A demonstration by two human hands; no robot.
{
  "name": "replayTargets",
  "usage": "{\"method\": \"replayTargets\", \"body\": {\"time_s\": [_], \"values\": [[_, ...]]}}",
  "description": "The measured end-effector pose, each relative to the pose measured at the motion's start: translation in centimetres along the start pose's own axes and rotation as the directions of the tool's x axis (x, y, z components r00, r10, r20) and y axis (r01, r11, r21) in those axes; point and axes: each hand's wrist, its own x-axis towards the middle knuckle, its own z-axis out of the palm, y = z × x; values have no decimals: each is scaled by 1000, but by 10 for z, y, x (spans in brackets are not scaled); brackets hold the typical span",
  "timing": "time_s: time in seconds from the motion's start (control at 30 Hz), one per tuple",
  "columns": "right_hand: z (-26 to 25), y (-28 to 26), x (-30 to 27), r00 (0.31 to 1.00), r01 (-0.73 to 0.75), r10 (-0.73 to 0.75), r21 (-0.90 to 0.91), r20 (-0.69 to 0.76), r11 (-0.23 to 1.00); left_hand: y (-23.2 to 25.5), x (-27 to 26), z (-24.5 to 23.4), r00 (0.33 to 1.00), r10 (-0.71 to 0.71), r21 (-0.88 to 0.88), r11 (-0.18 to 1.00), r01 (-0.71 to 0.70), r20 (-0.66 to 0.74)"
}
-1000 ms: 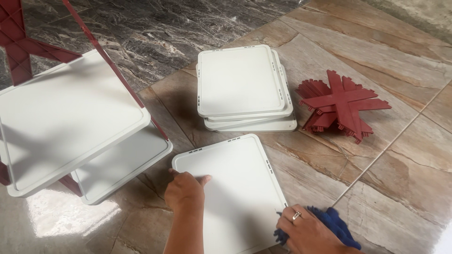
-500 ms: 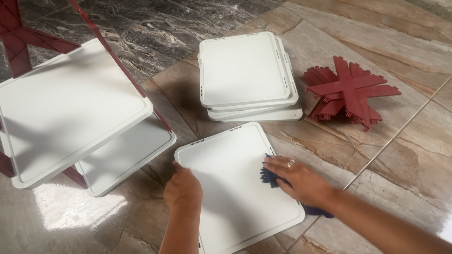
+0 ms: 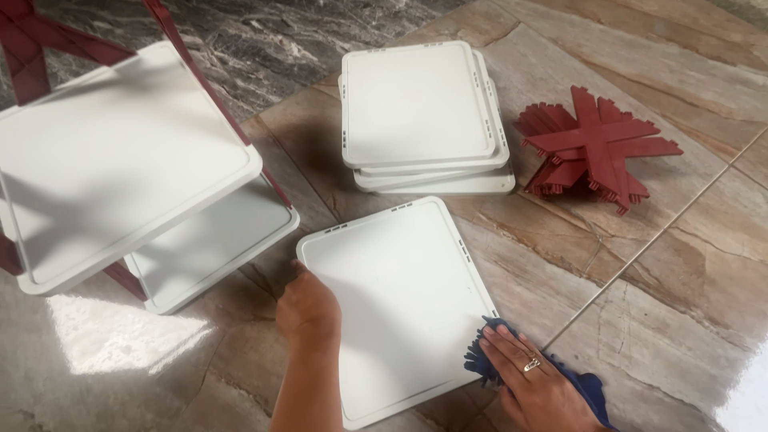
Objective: The person wipes a white plastic tray with a blue cloth, then places it on a red X-shaped stand. They continue to assemble additional trays and red supports, stacking them into a multi-tiered structure.
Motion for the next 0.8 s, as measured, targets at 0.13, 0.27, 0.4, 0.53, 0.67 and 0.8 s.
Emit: {"method": "replayTargets", "body": {"time_s": [0.13, 0.27, 0.4, 0.53, 0.67, 0.8], "values": [[10, -17, -16, 996, -9, 10, 18, -83, 1000, 5, -2, -3, 1000, -14, 18, 1000, 14, 14], [22, -32, -14, 996, -45, 48, 44, -70, 998, 6, -5, -7, 999, -27, 54, 998, 24, 41], [34, -60, -1, 991, 8, -5, 20, -136, 1000, 5, -4, -6, 997, -34, 41, 999, 32, 63], [44, -104, 24, 985, 43, -4, 220, -175, 975, -1, 0, 0, 999, -18, 52, 999, 16, 31], [44, -115, 42, 1000, 20, -7, 723, -20, 691, -8, 1, 10, 998, 42, 27, 999, -41, -38], [32, -100, 39, 894, -366, 386, 867, 227, 338, -14, 0, 12, 998, 44, -31, 999, -45, -33]]}}
